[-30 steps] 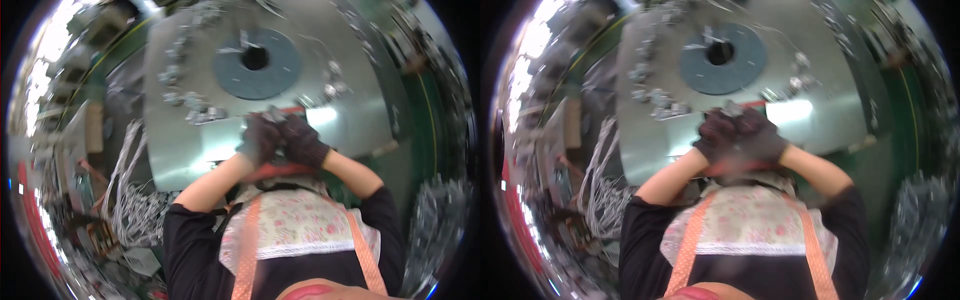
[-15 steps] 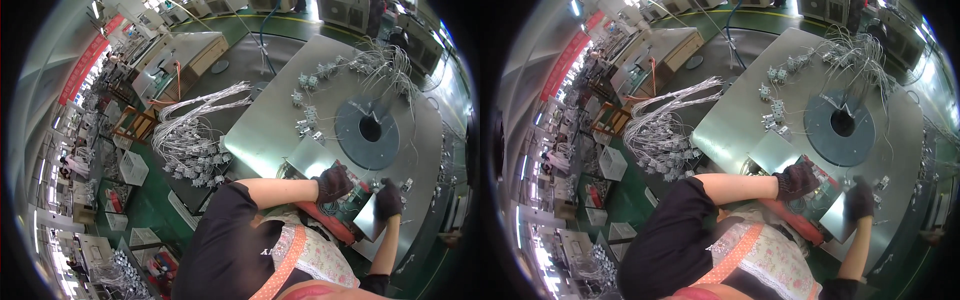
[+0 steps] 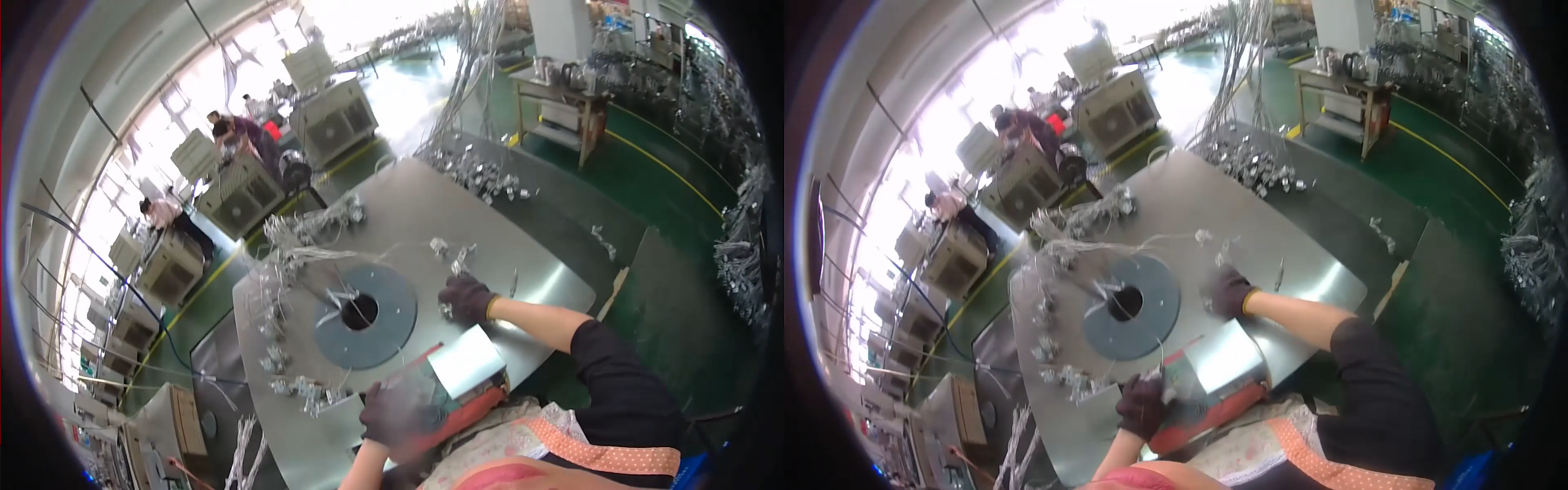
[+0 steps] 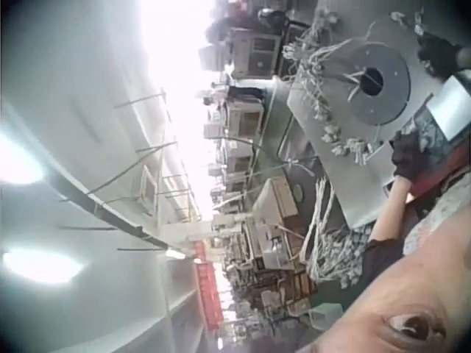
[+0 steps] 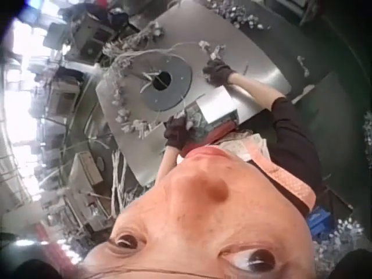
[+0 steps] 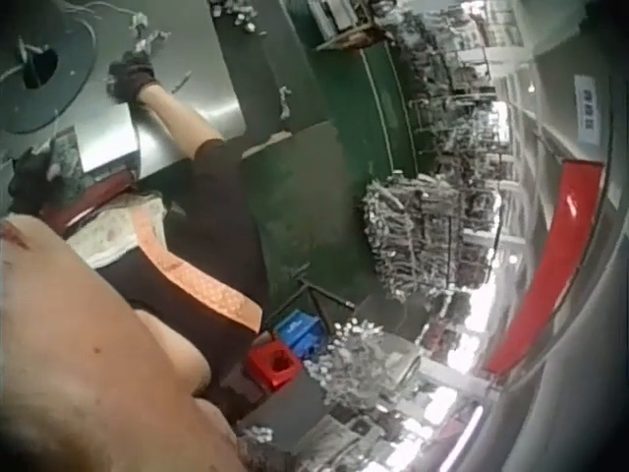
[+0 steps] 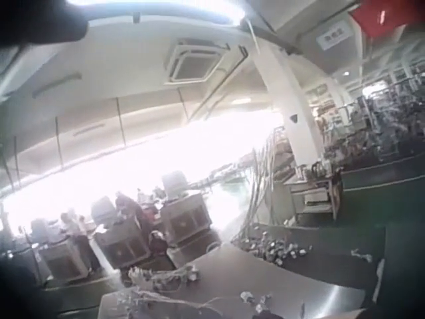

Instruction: The person picks up a wire and a metal component, joins them together at a machine, and places the assembled unit onto a rotating table, repeating this process several times.

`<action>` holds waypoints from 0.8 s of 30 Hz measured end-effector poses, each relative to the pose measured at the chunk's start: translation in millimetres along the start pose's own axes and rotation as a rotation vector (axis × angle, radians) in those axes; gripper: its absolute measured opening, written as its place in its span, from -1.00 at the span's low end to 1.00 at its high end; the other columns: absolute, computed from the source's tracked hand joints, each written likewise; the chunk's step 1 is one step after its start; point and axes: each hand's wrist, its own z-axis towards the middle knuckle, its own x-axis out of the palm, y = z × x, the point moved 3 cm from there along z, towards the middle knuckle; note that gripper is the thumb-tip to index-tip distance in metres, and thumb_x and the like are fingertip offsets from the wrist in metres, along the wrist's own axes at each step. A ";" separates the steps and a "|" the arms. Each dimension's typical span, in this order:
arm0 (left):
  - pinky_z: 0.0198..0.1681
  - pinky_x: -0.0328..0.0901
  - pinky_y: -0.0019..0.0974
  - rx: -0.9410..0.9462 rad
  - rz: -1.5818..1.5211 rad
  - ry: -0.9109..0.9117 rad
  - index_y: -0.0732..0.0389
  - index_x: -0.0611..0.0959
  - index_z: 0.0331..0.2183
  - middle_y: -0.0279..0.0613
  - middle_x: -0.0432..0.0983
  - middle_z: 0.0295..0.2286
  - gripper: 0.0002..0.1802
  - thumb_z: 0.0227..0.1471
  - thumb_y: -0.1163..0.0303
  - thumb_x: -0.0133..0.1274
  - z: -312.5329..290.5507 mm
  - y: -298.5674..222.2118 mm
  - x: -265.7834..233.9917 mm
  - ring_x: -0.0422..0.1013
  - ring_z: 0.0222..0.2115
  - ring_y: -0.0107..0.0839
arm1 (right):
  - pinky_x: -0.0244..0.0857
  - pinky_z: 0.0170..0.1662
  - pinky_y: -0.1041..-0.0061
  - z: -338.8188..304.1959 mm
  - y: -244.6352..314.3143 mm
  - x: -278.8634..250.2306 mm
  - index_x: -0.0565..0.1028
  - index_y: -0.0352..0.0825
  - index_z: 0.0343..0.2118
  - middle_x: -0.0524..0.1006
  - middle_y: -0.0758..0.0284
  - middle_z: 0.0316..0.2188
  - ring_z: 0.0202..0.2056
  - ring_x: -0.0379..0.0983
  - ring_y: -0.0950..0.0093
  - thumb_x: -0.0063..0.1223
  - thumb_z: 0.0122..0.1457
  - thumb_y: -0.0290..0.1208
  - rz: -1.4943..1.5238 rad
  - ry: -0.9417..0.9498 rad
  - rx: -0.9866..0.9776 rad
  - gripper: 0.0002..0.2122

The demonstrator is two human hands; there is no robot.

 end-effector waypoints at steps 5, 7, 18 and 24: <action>0.17 0.26 0.01 0.007 -0.061 -0.040 0.24 0.60 -0.05 -0.06 0.64 -0.28 -0.44 0.03 0.03 0.14 6.5 -6.5 -21.8 0.57 -0.19 -0.12 | 0.39 0.00 0.17 -11.4 4.9 -11.3 0.62 -0.20 -0.22 0.52 0.10 -0.19 -0.10 0.49 0.11 0.31 -0.09 -0.20 -0.036 -0.061 0.051 -0.66; 0.05 0.28 0.01 -0.045 -0.073 0.015 0.19 0.62 -0.09 -0.08 0.62 -0.25 -0.51 0.03 0.06 0.09 2.3 -3.8 -28.9 0.53 -0.19 -0.08 | 0.38 0.02 0.16 -8.8 9.8 -10.2 0.62 -0.18 -0.25 0.52 0.13 -0.18 -0.08 0.48 0.11 0.31 -0.08 -0.16 0.035 -0.108 0.030 -0.67; -0.29 0.35 0.00 -0.005 -0.152 -0.157 0.23 0.63 -0.28 0.01 0.61 -0.40 -0.52 -0.02 -0.01 0.16 15.9 -10.8 -34.5 0.55 -0.36 -0.01 | 0.26 0.22 0.19 -10.5 -4.2 -9.4 0.54 -0.12 0.06 0.47 0.20 -0.01 0.14 0.37 0.17 0.32 0.01 -0.13 0.007 -0.029 0.054 -0.49; -0.28 0.35 0.02 -0.047 -0.176 -0.130 0.26 0.63 -0.33 0.01 0.60 -0.41 -0.49 -0.01 -0.06 0.17 15.5 -10.8 -35.2 0.53 -0.39 0.03 | 0.21 0.28 0.23 -22.8 9.5 -6.8 0.48 -0.12 0.15 0.42 0.19 0.16 0.20 0.33 0.19 0.26 0.07 -0.12 -0.321 0.000 -0.243 -0.45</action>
